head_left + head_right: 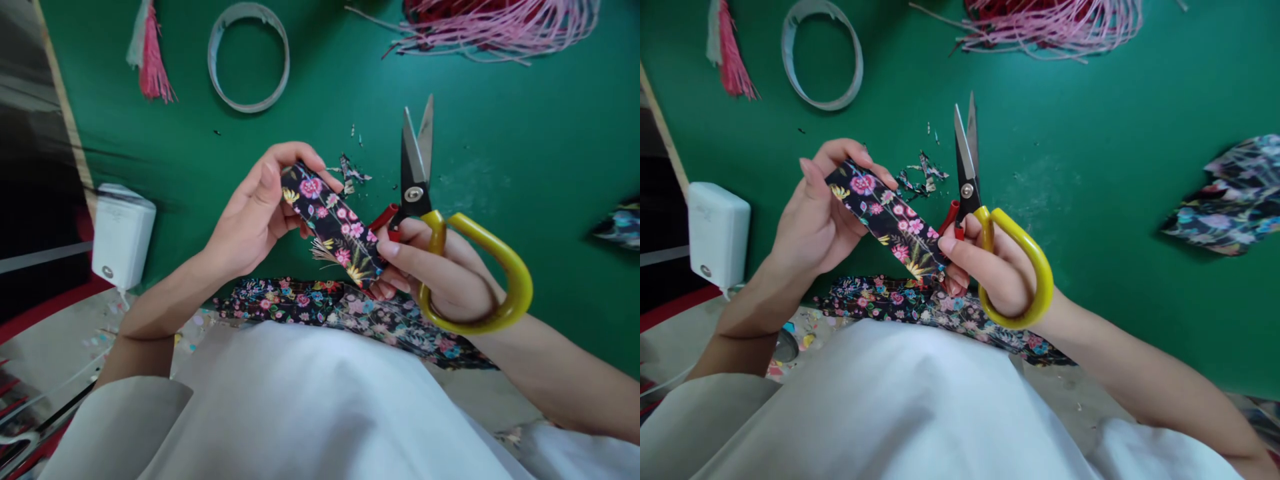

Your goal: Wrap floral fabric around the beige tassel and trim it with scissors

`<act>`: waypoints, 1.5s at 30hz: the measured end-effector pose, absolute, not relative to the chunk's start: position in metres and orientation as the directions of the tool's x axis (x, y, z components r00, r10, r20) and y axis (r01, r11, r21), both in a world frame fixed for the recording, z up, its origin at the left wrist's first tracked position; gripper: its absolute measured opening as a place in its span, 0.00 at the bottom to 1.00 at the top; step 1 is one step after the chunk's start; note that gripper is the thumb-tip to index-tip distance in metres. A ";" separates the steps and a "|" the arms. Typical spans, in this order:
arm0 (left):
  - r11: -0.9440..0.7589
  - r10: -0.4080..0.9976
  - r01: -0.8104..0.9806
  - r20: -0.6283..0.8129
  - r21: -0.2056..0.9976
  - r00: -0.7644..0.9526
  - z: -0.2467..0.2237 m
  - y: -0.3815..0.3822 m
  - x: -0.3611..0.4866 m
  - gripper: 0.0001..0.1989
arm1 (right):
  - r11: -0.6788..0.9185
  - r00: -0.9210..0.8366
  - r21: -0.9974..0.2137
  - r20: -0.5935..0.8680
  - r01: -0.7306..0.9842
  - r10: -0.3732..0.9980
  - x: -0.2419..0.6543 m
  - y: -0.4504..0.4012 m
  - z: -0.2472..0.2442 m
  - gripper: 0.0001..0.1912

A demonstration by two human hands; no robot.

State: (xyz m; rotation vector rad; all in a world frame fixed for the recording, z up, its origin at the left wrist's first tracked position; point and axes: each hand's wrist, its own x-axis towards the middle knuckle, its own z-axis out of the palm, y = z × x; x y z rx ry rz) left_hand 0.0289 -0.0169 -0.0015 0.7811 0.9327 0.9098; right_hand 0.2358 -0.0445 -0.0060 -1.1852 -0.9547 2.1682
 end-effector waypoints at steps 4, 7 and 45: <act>0.416 0.899 -0.310 -0.336 0.855 0.280 -0.001 -0.018 0.030 0.17 | -0.663 -0.486 -0.727 -0.521 -0.178 0.702 0.235 -0.045 -0.006 0.21; 0.450 0.880 -0.271 -0.370 0.851 0.298 0.003 -0.019 0.027 0.25 | -0.601 -0.419 -0.782 -0.496 -0.167 0.761 0.235 -0.047 -0.009 0.22; 0.398 0.906 -0.301 -0.319 0.867 0.278 0.026 -0.044 0.031 0.16 | 0.543 -0.462 -0.582 0.298 0.605 0.835 0.269 -0.028 0.013 0.19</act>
